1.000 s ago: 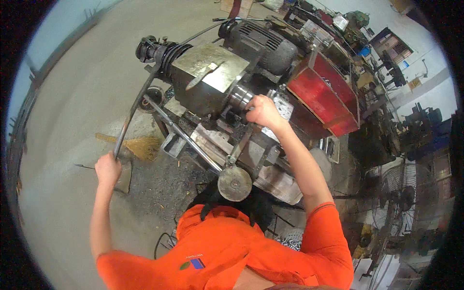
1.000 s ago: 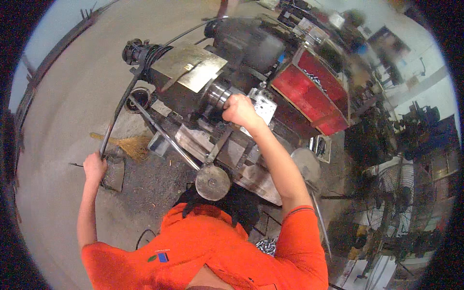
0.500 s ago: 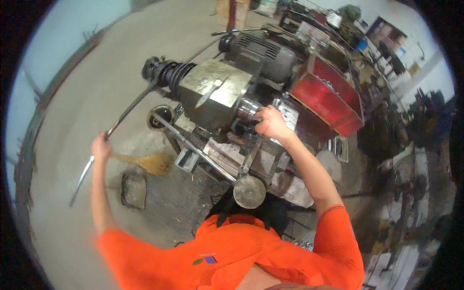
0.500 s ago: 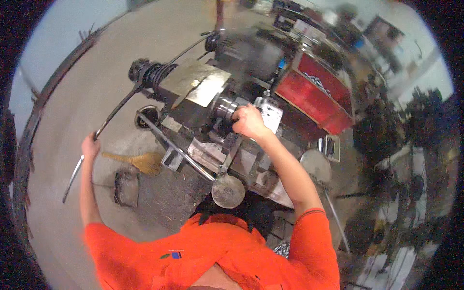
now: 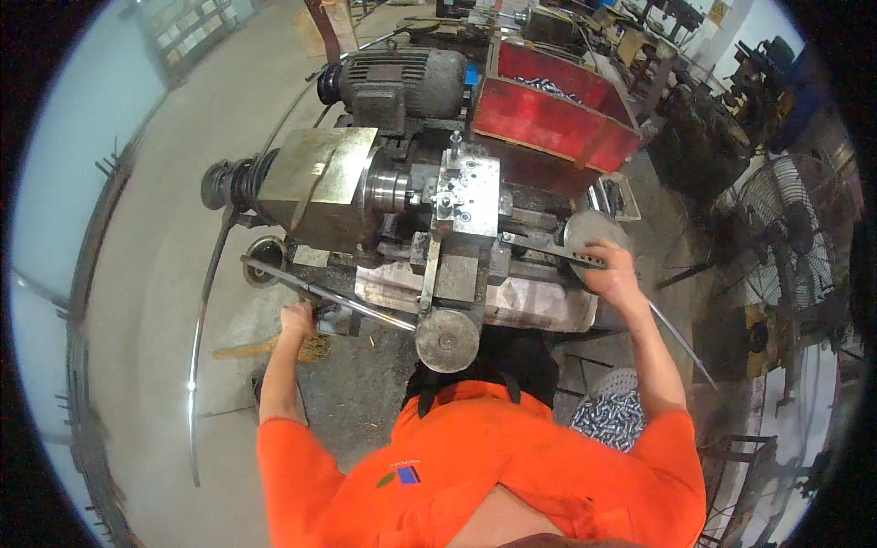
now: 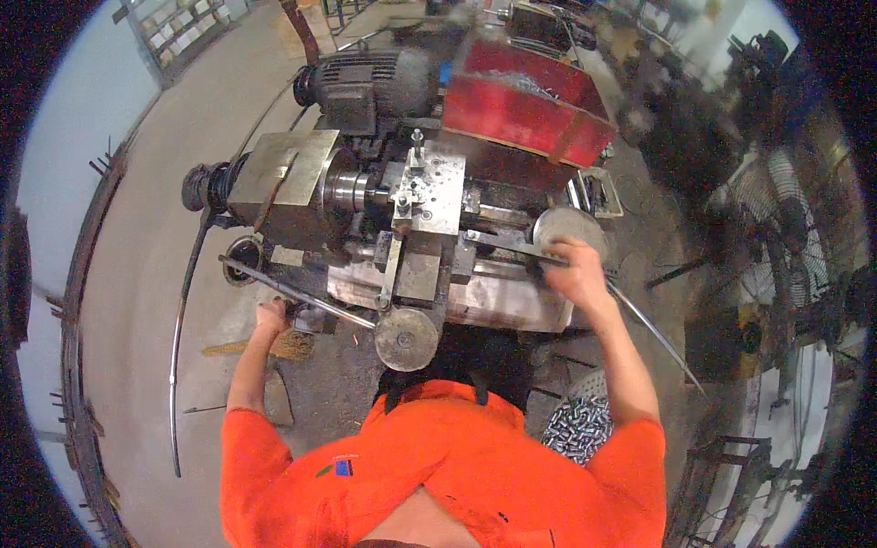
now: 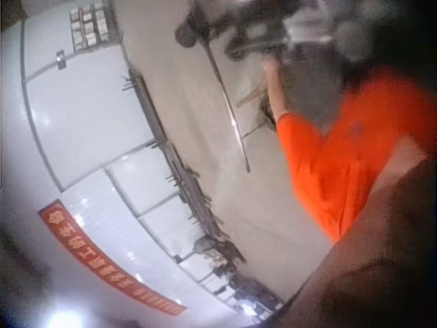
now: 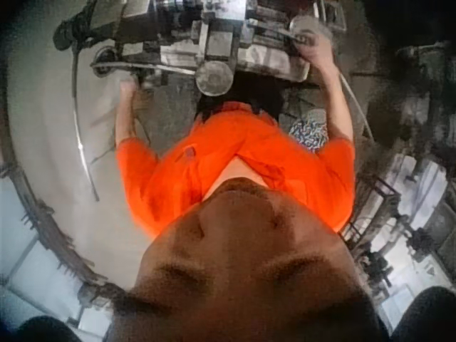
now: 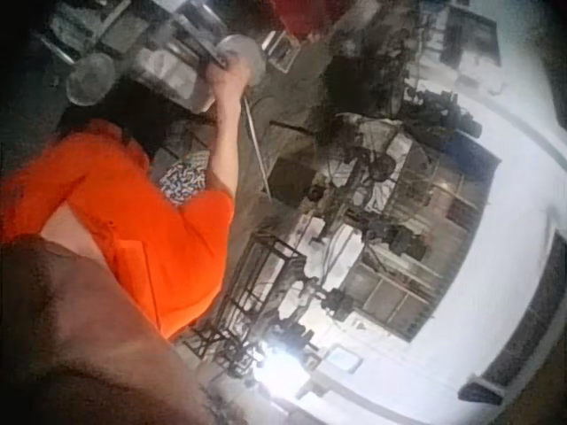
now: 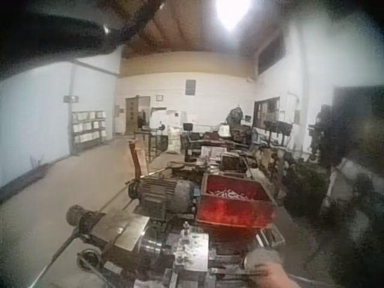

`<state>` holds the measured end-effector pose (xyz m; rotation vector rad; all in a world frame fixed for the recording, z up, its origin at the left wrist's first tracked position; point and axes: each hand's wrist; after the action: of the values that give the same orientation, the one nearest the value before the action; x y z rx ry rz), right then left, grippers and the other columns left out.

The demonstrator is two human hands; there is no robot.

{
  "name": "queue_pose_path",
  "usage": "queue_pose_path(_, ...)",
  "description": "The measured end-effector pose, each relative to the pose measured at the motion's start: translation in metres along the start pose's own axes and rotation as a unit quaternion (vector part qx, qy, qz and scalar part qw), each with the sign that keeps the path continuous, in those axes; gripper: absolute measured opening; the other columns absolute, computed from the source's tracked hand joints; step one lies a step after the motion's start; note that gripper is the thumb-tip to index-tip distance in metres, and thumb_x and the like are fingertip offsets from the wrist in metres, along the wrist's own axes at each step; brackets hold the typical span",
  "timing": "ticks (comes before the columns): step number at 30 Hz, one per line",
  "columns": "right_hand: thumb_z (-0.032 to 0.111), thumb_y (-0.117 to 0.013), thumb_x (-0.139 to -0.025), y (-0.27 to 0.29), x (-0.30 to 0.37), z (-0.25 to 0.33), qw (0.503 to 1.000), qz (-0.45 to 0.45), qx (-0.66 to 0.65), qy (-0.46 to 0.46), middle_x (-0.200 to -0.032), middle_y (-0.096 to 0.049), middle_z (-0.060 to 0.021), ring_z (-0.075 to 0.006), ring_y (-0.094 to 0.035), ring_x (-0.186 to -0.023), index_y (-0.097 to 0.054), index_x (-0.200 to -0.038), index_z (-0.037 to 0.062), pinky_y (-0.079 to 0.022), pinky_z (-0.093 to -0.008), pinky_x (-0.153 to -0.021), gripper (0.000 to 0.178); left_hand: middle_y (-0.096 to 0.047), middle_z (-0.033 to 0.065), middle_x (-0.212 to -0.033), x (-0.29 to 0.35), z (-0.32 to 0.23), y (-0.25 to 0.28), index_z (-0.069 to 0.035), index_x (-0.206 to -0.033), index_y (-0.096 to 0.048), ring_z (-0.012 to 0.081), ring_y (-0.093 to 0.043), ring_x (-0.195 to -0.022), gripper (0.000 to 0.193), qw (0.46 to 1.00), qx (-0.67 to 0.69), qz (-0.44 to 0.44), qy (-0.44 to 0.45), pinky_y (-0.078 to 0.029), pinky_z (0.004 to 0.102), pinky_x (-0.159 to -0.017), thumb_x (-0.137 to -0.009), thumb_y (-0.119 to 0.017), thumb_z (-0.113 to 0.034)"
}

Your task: The person operates a metal turning machine, repeatedly inserting small metal parts into the chuck, engaging the machine with a lever, and removing finished parts. The person places the finished parts into a nearby perforated metal basket.

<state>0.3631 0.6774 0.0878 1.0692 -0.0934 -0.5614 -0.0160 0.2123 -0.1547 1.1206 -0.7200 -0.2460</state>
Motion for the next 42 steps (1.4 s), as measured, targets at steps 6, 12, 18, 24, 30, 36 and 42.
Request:
queue_pose_path(6, 0.01, -0.059, -0.06, 0.026, 0.084, -0.128, 0.974, -0.07, 0.13, -0.17, -0.113, -0.059, -0.0171, -0.0328, -0.055, -0.105, -0.062, -0.109, 0.0052, -0.045, -0.0372, -0.09, 0.05, -0.067, 0.012, -0.094, 0.031, -0.001, 0.018, -0.007, -0.102, -0.065, 0.0276, -0.065, -0.087, 0.035, 0.969, 0.216, -0.07, 0.095, -0.052, 0.0388, -0.074, -0.077, -0.065, -0.032)
queue_pose_path(12, 0.017, -0.059, -0.063, 0.042, 0.225, -0.276, 0.873, -0.014, 0.322, -0.367, -0.1, -0.063, -0.0176, -0.0364, -0.06, -0.092, -0.059, -0.112, 0.007, -0.048, -0.0436, -0.081, 0.05, -0.066, 0.0185, -0.081, 0.049, 0.053, 0.038, 0.004, -0.111, -0.057, 0.0227, -0.065, -0.06, 0.044, 0.748, 0.634, -0.161, 0.112, -0.051, 0.0297, -0.051, -0.083, -0.063, -0.03)
queue_pose_path(18, 0.021, -0.054, -0.067, 0.012, 0.26, -0.252, 0.869, -0.072, 0.336, -0.355, -0.082, -0.063, -0.0195, -0.0385, -0.061, -0.08, -0.061, -0.096, 0.006, -0.05, -0.0471, -0.069, 0.034, -0.063, 0.0149, -0.073, 0.049, 0.018, 0.102, 0.007, -0.106, -0.054, 0.0194, -0.061, -0.05, 0.051, 0.639, 0.731, -0.19, 0.146, -0.053, 0.0281, -0.047, -0.088, -0.056, -0.04)
queue_pose_path(24, 0.021, -0.062, -0.059, -0.049, 0.307, -0.134, 0.924, -0.065, 0.08, -0.369, -0.069, -0.058, -0.0207, -0.0409, -0.058, -0.069, -0.058, -0.083, 0.0002, -0.046, -0.0459, -0.062, 0.032, -0.06, 0.0098, -0.071, 0.008, -0.014, 0.07, 0.001, -0.094, -0.053, 0.02, -0.058, -0.054, 0.028, 0.559, 0.756, -0.292, 0.176, -0.047, 0.0331, -0.046, -0.088, -0.053, -0.027)
queue_pose_path(30, 0.013, -0.055, -0.061, -0.072, 0.283, -0.055, 0.855, -0.121, -0.236, -0.445, -0.062, -0.042, 0.0043, -0.0085, -0.038, -0.056, -0.055, -0.075, 0.0023, -0.031, -0.0258, -0.048, 0.017, -0.062, 0.0101, -0.069, 0.03, -0.028, 0.094, 0.0, -0.092, -0.052, 0.0191, -0.058, -0.054, 0.022, 0.577, 0.75, -0.29, 0.146, -0.048, 0.033, -0.047, -0.086, -0.051, -0.021)
queue_pose_path(36, 0.013, -0.055, -0.062, -0.074, 0.284, -0.049, 0.832, -0.093, -0.293, -0.462, -0.071, -0.049, 0.0014, -0.0114, -0.043, -0.065, -0.06, -0.088, -0.0013, -0.036, -0.0269, -0.057, 0.031, -0.061, 0.0105, -0.067, 0.024, -0.028, 0.096, 0.002, -0.096, -0.05, 0.0199, -0.059, -0.054, 0.025, 0.594, 0.746, -0.274, 0.128, -0.049, 0.0326, -0.043, -0.087, -0.05, -0.021)
queue_pose_path(42, 0.016, -0.056, -0.063, -0.088, 0.297, -0.079, 0.885, -0.085, -0.256, -0.379, -0.055, -0.042, -0.0061, -0.0164, -0.04, -0.051, -0.053, -0.077, -0.0006, -0.035, -0.0322, -0.047, 0.021, -0.059, 0.0106, -0.067, 0.006, 0.011, 0.06, 0.004, -0.098, -0.047, 0.0211, -0.059, -0.052, 0.029, 0.631, 0.713, -0.257, 0.165, -0.054, 0.0352, -0.044, -0.088, -0.049, -0.023)
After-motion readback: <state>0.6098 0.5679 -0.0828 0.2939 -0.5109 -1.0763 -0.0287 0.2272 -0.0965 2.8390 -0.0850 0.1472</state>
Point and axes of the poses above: each hand's wrist, its own x-axis away from the middle knuckle, its own y-axis out of the back of the hand, z = x × y
